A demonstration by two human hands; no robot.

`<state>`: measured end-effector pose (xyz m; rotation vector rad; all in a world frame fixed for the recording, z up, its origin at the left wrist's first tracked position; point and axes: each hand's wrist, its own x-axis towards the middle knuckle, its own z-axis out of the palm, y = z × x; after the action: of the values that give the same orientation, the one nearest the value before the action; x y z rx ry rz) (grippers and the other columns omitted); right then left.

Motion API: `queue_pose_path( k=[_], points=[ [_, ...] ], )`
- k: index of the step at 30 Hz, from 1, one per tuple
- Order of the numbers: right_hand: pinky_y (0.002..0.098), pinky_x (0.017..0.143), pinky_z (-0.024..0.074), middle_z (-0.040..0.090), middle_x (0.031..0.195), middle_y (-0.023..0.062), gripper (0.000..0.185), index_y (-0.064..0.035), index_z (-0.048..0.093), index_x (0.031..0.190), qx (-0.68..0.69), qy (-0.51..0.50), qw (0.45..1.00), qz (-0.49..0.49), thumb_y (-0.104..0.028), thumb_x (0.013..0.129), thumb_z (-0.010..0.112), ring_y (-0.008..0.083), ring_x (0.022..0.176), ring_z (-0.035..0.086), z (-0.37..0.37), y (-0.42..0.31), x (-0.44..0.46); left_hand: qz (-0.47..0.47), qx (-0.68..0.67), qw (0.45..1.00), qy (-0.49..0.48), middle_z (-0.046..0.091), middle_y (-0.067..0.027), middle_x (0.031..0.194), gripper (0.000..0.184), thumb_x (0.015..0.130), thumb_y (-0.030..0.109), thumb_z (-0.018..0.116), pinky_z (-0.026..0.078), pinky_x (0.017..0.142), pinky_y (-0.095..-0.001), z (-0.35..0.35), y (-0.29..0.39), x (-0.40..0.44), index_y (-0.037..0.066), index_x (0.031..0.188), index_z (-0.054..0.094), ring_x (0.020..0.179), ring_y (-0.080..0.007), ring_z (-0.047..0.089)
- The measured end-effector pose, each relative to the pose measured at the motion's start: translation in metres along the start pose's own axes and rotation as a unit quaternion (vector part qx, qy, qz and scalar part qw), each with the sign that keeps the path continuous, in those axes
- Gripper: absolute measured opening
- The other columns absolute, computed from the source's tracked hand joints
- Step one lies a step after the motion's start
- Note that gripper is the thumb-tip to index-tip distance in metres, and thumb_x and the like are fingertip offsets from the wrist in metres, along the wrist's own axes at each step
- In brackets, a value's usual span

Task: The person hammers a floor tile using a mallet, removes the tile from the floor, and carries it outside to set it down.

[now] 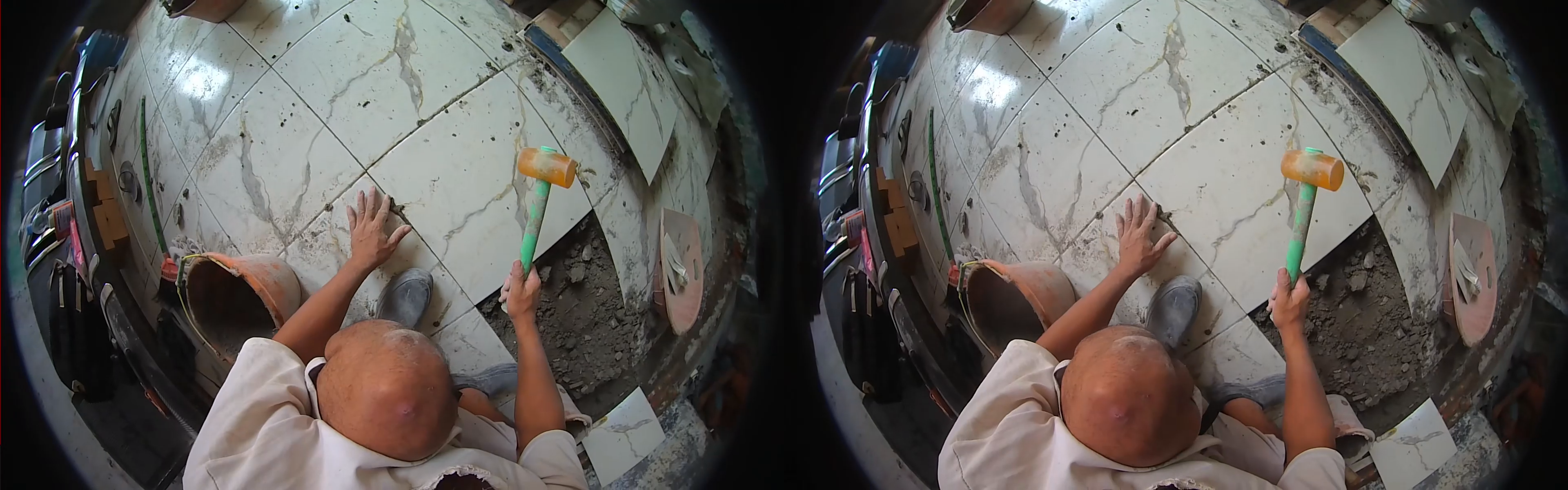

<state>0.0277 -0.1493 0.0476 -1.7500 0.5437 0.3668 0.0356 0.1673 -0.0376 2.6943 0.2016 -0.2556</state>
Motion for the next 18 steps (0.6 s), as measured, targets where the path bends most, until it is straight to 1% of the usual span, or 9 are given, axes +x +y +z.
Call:
queue_pose_path(
  k=[4,6,8,9,10,12,13,14,18],
  points=[
    [0.0277,0.037,0.0406,0.045,0.053,0.0003,0.047,-0.0024,0.047,0.082,-0.003,-0.009,1.000,-0.018,-0.046,0.096,0.054,0.0099,0.040,0.047,0.002,-0.003,-0.002,0.030,0.009,0.999,-0.031,0.017,-0.0162,0.159,0.084,0.082,0.060,0.062,0.006,0.115,-0.0588,0.008,0.021,-0.027,0.010,0.146,0.039,0.148,-0.0376,0.008],
    [0.0274,0.037,0.0403,0.044,0.053,0.0001,0.047,-0.0025,0.047,0.083,0.004,-0.017,0.999,-0.031,-0.047,0.096,0.054,0.0096,0.040,0.046,0.001,-0.002,-0.002,0.038,0.007,0.998,-0.039,0.018,-0.0177,0.158,0.078,0.082,0.057,0.064,0.006,0.115,-0.0590,0.007,0.042,-0.039,0.010,0.142,0.046,0.147,-0.0381,0.009],
    [0.0263,0.037,0.0397,0.044,0.055,-0.0001,0.045,-0.0031,0.047,0.086,0.005,-0.018,0.999,-0.026,-0.046,0.097,0.053,0.0089,0.041,0.045,-0.003,0.001,-0.002,0.007,-0.069,0.987,-0.145,0.017,-0.0187,0.158,0.067,0.082,0.054,0.066,0.002,0.115,-0.0602,-0.013,0.073,-0.045,0.008,0.130,0.058,0.147,-0.0385,0.006],
    [0.0252,0.037,0.0391,0.043,0.058,-0.0003,0.043,-0.0037,0.047,0.089,0.005,-0.021,1.000,-0.021,-0.045,0.098,0.051,0.0083,0.041,0.043,-0.007,0.002,-0.002,0.001,-0.063,0.985,-0.159,0.033,-0.0237,0.149,0.055,0.080,0.050,0.071,0.019,0.114,-0.0541,-0.023,0.089,-0.047,0.006,0.112,0.069,0.142,-0.0371,0.027],
    [0.0252,0.037,0.0391,0.043,0.058,-0.0003,0.043,-0.0037,0.047,0.089,0.006,-0.013,1.000,-0.019,-0.045,0.098,0.051,0.0083,0.041,0.043,-0.012,0.002,-0.001,0.008,-0.063,0.985,-0.163,0.033,-0.0237,0.149,0.055,0.080,0.050,0.071,0.019,0.114,-0.0541,-0.026,0.095,-0.043,0.006,0.112,0.069,0.142,-0.0371,0.027],
    [0.0265,0.037,0.0382,0.044,0.053,-0.0009,0.044,-0.0041,0.047,0.085,0.050,-0.025,0.998,0.002,-0.046,0.097,0.053,0.0085,0.039,0.044,-0.025,-0.001,0.000,-0.019,-0.220,0.901,-0.373,0.058,-0.0240,0.125,0.048,0.080,0.048,0.073,0.041,0.101,-0.0416,-0.030,0.106,-0.029,0.005,0.100,0.072,0.119,-0.0309,0.054],
    [0.0257,0.036,0.0370,0.044,0.054,-0.0013,0.043,-0.0047,0.047,0.086,0.055,-0.025,0.998,-0.003,-0.045,0.097,0.053,0.0082,0.039,0.043,-0.036,-0.002,0.001,-0.076,-0.309,0.851,-0.418,0.069,-0.0147,0.094,0.047,0.082,0.048,0.073,0.048,0.082,-0.0316,-0.038,0.114,-0.022,0.002,0.088,0.071,0.090,-0.0191,0.063],
    [0.0252,0.036,0.0367,0.044,0.054,-0.0014,0.043,-0.0049,0.048,0.088,0.053,-0.008,0.999,0.007,-0.047,0.096,0.054,0.0081,0.039,0.043,-0.049,-0.004,0.002,-0.095,-0.340,0.816,-0.458,0.066,-0.0075,0.087,0.047,0.086,0.047,0.070,0.046,0.082,-0.0295,-0.042,0.122,-0.013,0.000,0.086,0.068,0.087,-0.0126,0.058],
    [0.0260,0.036,0.0361,0.045,0.055,-0.0013,0.045,-0.0064,0.050,0.089,-0.023,0.029,0.999,0.002,-0.050,0.093,0.058,0.0082,0.039,0.044,-0.117,-0.013,0.001,0.046,-0.427,0.753,-0.499,0.066,-0.0062,0.090,0.047,0.094,0.044,0.060,0.045,0.084,-0.0301,-0.076,0.173,0.010,-0.003,0.096,0.067,0.088,-0.0112,0.056]
  ],
)
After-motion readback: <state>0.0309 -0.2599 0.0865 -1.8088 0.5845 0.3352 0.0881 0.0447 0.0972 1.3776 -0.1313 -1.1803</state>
